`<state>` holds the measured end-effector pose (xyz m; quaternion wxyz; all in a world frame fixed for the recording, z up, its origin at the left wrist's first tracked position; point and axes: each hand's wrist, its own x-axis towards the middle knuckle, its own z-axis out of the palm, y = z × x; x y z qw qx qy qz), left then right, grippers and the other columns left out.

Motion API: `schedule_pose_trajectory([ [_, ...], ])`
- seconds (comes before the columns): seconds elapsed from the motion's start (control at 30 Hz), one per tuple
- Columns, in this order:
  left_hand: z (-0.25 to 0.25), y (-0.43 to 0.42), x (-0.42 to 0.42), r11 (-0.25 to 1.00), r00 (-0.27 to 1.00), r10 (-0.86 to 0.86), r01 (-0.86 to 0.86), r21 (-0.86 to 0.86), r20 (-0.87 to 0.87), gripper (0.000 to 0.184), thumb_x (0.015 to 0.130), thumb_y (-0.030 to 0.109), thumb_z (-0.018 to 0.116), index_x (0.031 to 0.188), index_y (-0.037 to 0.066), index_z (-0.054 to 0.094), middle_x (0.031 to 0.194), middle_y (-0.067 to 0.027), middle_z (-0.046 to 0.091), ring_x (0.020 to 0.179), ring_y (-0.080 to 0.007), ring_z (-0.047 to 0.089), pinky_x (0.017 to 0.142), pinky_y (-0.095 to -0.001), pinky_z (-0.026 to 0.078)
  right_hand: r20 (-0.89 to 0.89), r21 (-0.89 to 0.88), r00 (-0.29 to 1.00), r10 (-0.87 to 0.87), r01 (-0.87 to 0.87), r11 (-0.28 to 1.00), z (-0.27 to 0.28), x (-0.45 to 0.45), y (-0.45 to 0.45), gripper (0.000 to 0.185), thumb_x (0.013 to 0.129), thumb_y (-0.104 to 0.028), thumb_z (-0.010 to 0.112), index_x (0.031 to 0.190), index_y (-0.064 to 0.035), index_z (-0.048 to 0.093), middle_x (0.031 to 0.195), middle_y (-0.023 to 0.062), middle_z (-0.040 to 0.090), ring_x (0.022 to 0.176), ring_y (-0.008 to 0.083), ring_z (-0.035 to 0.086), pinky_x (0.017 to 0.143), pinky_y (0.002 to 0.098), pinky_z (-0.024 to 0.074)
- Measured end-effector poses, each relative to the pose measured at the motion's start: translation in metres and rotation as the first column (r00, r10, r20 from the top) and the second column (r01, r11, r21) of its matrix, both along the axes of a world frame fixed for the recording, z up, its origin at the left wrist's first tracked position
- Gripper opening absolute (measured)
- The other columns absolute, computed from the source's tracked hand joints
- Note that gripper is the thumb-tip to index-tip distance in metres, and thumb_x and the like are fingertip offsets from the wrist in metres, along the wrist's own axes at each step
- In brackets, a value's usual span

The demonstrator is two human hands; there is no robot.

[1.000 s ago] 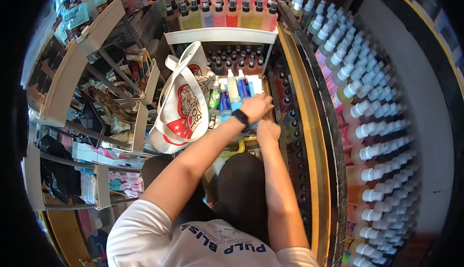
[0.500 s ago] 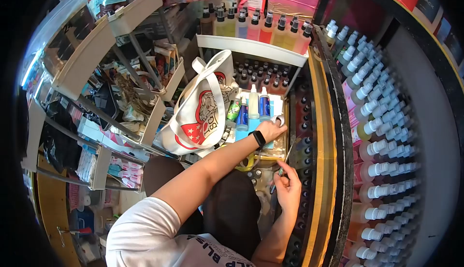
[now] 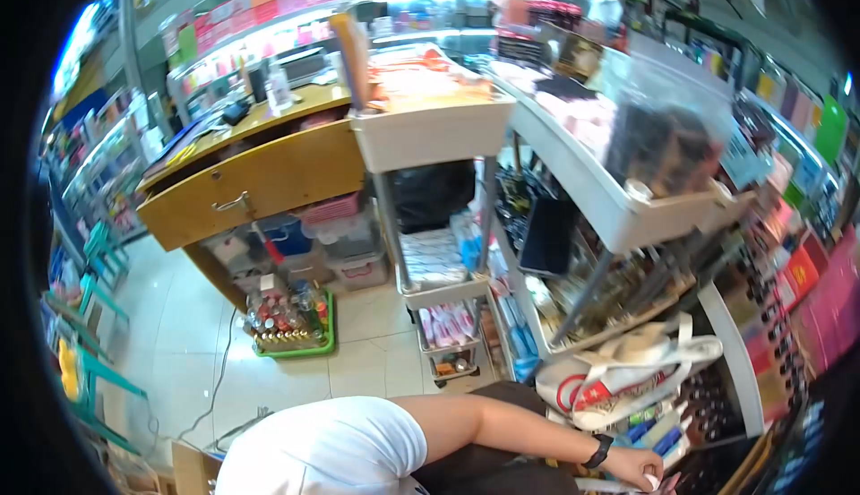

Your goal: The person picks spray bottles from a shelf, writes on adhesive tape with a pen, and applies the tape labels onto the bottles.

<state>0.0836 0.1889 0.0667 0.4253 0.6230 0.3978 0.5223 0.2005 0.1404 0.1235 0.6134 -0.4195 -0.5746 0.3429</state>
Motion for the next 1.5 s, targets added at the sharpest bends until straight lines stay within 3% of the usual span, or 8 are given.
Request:
schedule_pose_trajectory([
  [0.23,0.016,-0.035,-0.051,0.956,0.849,-0.022,0.173,-0.238,0.528,0.021,0.085,0.029,0.053,0.091,0.010,0.059,0.063,0.0024,0.051,0.053,-0.0046,0.047,0.045,-0.0178,0.035,0.125,-0.349,0.968,0.218,-0.163,0.923,0.039,-0.043,-0.025,0.032,0.082,-0.026,0.061,0.104,-0.0034,0.052,0.103,0.0112,0.055,0.094,0.0225,0.050,0.079,0.0345,0.0420],
  [0.4,0.022,-0.040,-0.060,0.947,0.894,0.031,0.116,-0.298,0.448,0.023,0.083,0.029,0.055,0.089,0.007,0.055,0.063,0.0027,0.050,0.055,-0.0077,0.048,0.046,-0.0208,0.038,0.132,-0.212,0.975,0.176,-0.146,0.966,0.018,-0.036,-0.015,0.028,0.080,-0.022,0.063,0.099,-0.0024,0.054,0.097,0.0113,0.054,0.085,0.0216,0.051,0.073,0.0322,0.0434],
  [0.53,0.002,-0.032,-0.053,0.944,0.985,0.172,-0.167,0.286,0.006,0.026,0.082,0.029,0.058,0.090,0.005,0.051,0.063,0.0027,0.049,0.053,-0.0103,0.047,0.048,-0.0239,0.040,0.130,-0.090,0.983,0.127,-0.116,0.989,-0.007,-0.032,-0.003,0.025,0.080,-0.018,0.064,0.095,-0.0009,0.055,0.091,0.0116,0.055,0.077,0.0198,0.051,0.067,0.0304,0.0441],
  [0.9,0.028,-0.050,-0.066,0.971,0.937,-0.004,0.086,-0.221,0.349,0.018,0.081,0.016,0.058,0.091,0.006,0.047,0.068,0.0018,0.052,0.060,-0.0049,0.046,0.049,-0.0216,0.037,-0.076,-0.206,0.991,0.106,-0.120,0.971,-0.007,-0.041,-0.001,0.024,0.080,-0.015,0.063,0.096,0.0009,0.054,0.087,0.0114,0.057,0.074,0.0182,0.052,0.062,0.0295,0.0443],
  [1.13,0.006,-0.031,-0.058,0.998,0.861,-0.015,0.043,-0.042,0.508,0.016,0.084,0.015,0.056,0.097,0.008,0.052,0.087,0.0021,0.056,0.074,-0.0044,0.051,0.056,-0.0200,0.044,-0.409,-0.246,0.906,0.111,-0.226,0.943,-0.051,-0.029,0.027,0.034,0.089,-0.035,0.046,0.103,-0.0044,0.044,0.103,0.0121,0.056,0.091,0.0199,0.055,0.080,0.0335,0.0419],
  [1.3,0.027,-0.030,-0.051,0.980,0.914,0.165,-0.112,-0.162,0.371,0.017,0.083,0.008,0.055,0.098,0.000,0.059,0.088,-0.0039,0.061,0.074,-0.0097,0.058,0.060,-0.0251,0.051,-0.277,-0.163,0.943,0.182,-0.233,0.959,-0.077,-0.020,0.021,0.021,0.079,-0.004,0.059,0.099,-0.0041,0.051,0.094,0.0049,0.056,0.082,0.0139,0.054,0.072,0.0273,0.0463],
  [1.43,0.007,-0.007,-0.037,0.960,0.941,0.216,-0.156,-0.232,0.261,0.021,0.082,0.007,0.056,0.101,0.000,0.060,0.085,-0.0051,0.062,0.071,-0.0087,0.057,0.059,-0.0224,0.051,-0.319,-0.429,0.939,0.125,-0.261,0.865,-0.047,-0.003,0.010,0.020,0.074,0.000,0.063,0.088,-0.0039,0.049,0.080,0.0048,0.055,0.072,0.0124,0.056,0.059,0.0237,0.0472],
  [1.5,-0.010,-0.001,-0.034,0.953,0.974,0.199,-0.168,-0.251,0.105,0.022,0.080,0.008,0.058,0.102,0.001,0.060,0.087,-0.0056,0.063,0.072,-0.0105,0.059,0.062,-0.0250,0.050,-0.204,-0.300,0.972,0.115,-0.174,0.938,-0.079,0.016,0.017,0.019,0.074,-0.001,0.063,0.087,-0.0044,0.049,0.079,0.0040,0.055,0.071,0.0117,0.056,0.058,0.0230,0.0462],
])
